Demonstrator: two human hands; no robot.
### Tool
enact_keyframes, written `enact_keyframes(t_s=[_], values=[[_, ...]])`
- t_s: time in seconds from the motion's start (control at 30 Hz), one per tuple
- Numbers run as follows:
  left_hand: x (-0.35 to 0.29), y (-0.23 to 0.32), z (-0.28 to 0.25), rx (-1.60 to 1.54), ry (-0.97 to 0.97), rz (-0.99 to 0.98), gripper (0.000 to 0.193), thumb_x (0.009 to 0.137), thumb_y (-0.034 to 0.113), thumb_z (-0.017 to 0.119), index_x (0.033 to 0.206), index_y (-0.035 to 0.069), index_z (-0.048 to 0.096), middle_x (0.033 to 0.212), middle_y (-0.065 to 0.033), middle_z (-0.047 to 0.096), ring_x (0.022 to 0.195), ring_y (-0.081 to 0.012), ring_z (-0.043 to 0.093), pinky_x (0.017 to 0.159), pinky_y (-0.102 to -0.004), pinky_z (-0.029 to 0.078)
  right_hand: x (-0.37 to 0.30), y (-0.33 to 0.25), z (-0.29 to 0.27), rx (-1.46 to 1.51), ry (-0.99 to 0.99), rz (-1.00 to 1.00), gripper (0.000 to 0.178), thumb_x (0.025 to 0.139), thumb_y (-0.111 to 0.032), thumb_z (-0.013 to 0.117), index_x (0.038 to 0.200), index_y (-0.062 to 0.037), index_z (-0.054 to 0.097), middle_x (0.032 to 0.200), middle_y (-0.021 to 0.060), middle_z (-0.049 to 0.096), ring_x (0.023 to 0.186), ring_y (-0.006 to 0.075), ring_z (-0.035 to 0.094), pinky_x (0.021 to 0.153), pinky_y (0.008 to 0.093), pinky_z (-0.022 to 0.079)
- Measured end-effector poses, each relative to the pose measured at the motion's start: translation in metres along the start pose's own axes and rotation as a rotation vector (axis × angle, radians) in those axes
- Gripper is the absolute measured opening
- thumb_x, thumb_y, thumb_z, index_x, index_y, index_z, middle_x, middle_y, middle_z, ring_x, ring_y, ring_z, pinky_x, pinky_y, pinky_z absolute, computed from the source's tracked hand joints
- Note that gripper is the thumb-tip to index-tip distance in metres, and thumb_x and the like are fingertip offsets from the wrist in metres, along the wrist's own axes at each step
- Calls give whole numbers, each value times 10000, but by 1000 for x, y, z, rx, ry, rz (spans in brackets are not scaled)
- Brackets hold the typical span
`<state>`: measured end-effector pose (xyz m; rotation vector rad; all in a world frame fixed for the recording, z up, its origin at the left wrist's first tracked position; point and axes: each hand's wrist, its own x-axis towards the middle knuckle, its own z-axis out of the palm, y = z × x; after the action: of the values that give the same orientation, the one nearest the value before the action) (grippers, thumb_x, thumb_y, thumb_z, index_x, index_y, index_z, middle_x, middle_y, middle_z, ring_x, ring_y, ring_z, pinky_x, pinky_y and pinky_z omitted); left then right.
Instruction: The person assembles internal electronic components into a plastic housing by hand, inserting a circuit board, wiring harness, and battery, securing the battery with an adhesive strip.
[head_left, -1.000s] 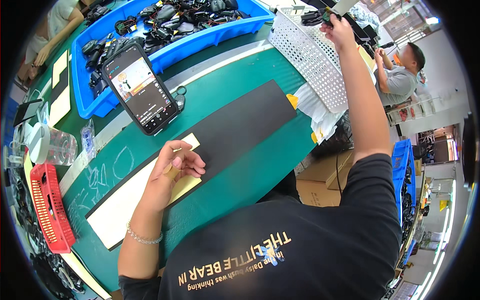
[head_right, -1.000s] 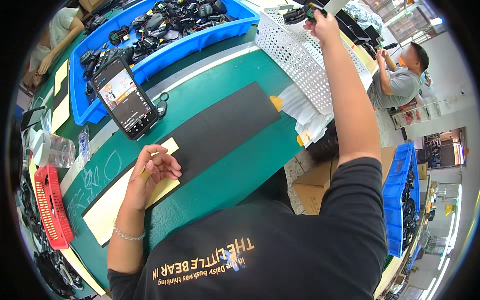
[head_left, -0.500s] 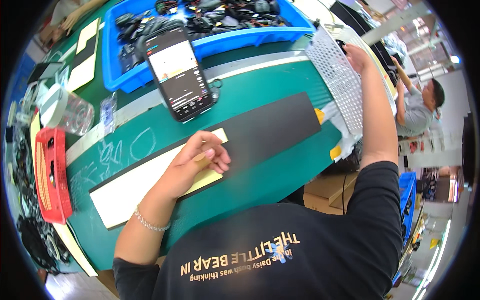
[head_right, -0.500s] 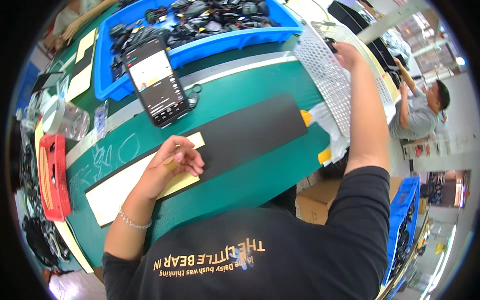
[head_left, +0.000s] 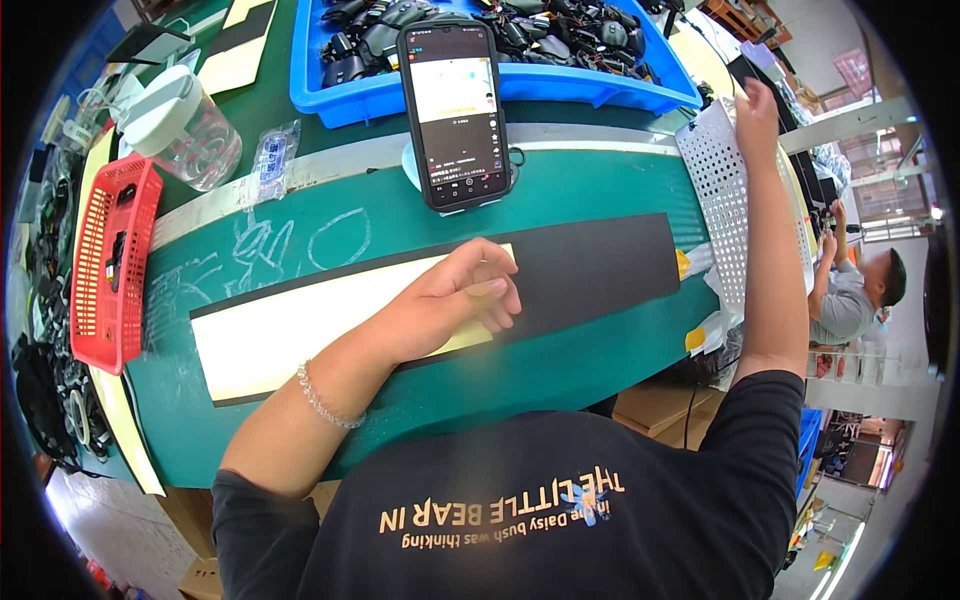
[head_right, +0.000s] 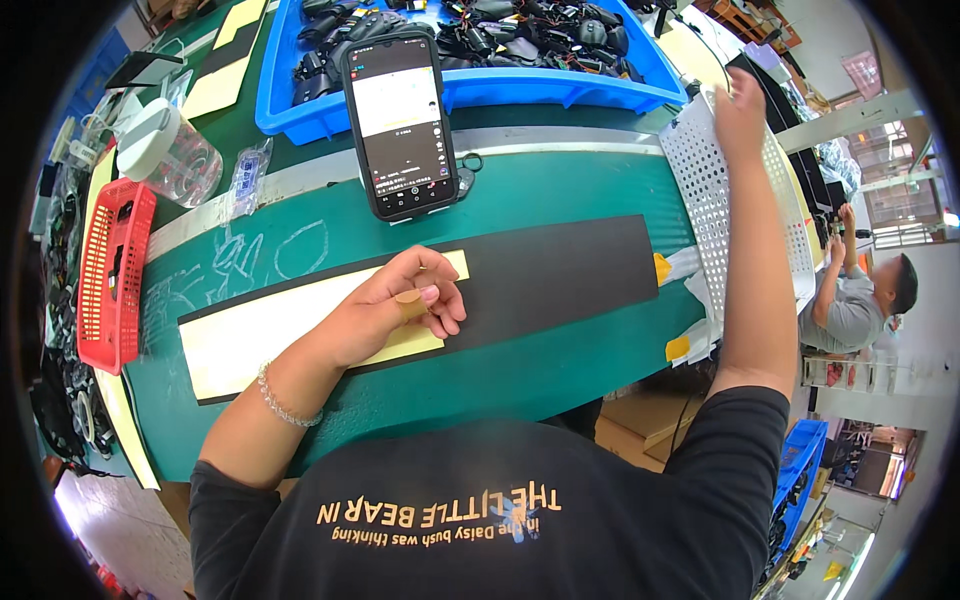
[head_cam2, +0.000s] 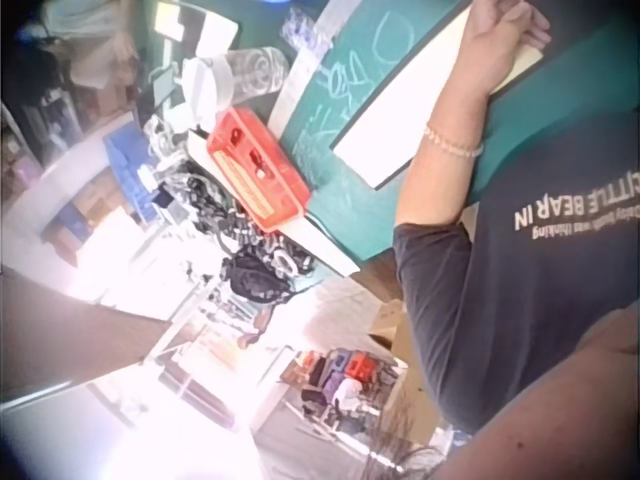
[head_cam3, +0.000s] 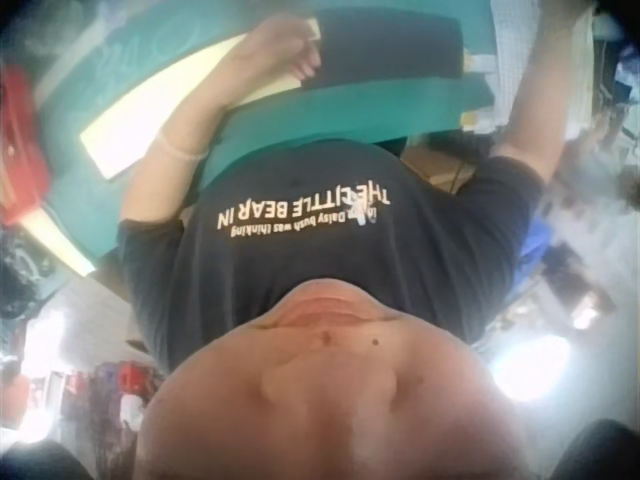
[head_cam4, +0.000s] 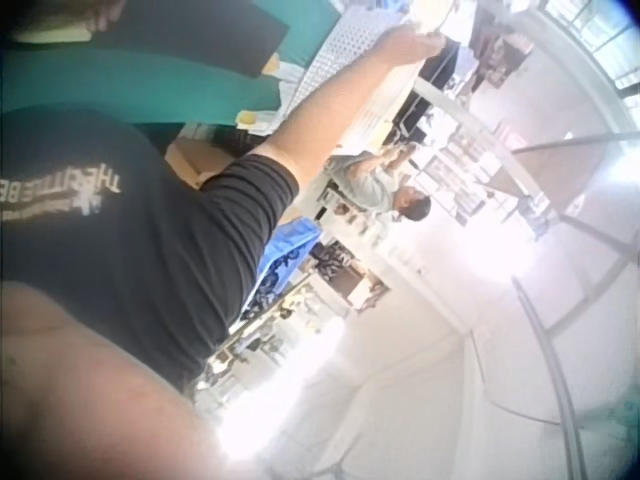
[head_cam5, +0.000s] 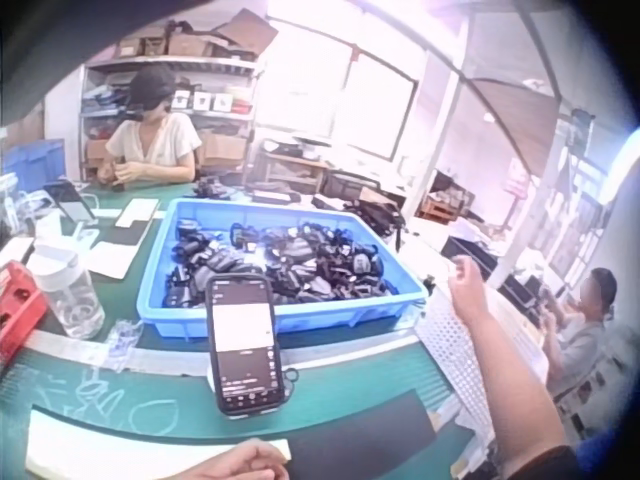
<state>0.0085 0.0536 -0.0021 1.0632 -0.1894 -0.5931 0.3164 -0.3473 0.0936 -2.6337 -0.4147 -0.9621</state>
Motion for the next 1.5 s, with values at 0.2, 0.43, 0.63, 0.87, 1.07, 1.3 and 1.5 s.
enact_keyframes(t_s=[0.2, 0.43, 0.63, 0.87, 1.07, 1.3, 1.5], values=[[2, -2, -3, -13, -17, 10, 191, 972, 151, 437, 1137, 57, 456, 974, -124, 575, 866, -178, 587, 791, -311, 497, -6, -163, 66, 248, -427, -294, 494, 790, -297, 683, 1235, -124, 556, 1197, 155, 544, 1149, 297, 518, 963, 362, 418], [2, 5, -3, 12, -39, -18, 182, 989, 145, 402, 1147, 63, 439, 979, -120, 584, 873, -181, 590, 800, -317, 496, 16, -236, 147, 150, -731, -207, 740, 674, -402, 762, 1347, -319, 465, 1337, 170, 461, 1206, 357, 483, 1012, 433, 404], [1, 6, -6, -19, -37, -55, 188, 991, 162, 412, 1146, 62, 445, 986, -124, 589, 882, -190, 597, 798, -318, 496, 29, -266, 143, -208, -758, -140, 610, 696, -324, 705, 1270, -255, 512, 1266, 129, 547, 1144, 307, 546, 928, 417, 465], [2, 9, -8, -20, -43, -59, 196, 986, 174, 432, 1144, 60, 451, 982, -122, 591, 883, -191, 602, 803, -318, 498, 40, -218, 140, 314, -724, -6, 523, 648, -260, 753, 1133, -136, 602, 912, 109, 644, 858, 227, 615, 759, 326, 484], [3, 16, -5, -5, -28, -96, 203, 986, 180, 426, 1143, 54, 453, 985, -127, 590, 888, -196, 605, 808, -319, 499, 38, -212, 93, 948, -528, 275, 457, 769, -260, 706, 1175, -105, 566, 936, 21, 594, 831, 118, 525, 743, 260, 423], [4, 5, -13, -126, -47, -67, 265, 977, 261, 448, 1162, 70, 446, 1001, -155, 602, 890, -214, 621, 808, -327, 502, -44, -255, -5, 1232, -400, 14, 516, 794, -217, 654, 1254, -73, 470, 1055, 51, 557, 933, 108, 509, 789, 257, 409], [0, 4, -12, -445, -303, 91, 632, 912, 525, 482, 1303, 37, 396, 1142, -186, 582, 1007, -256, 614, 860, -357, 497, -145, -274, -44, 1038, -422, -388, 660, 685, -101, 740, 1252, -3, 418, 1187, 167, 459, 1072, 253, 503, 923, 330, 405]])
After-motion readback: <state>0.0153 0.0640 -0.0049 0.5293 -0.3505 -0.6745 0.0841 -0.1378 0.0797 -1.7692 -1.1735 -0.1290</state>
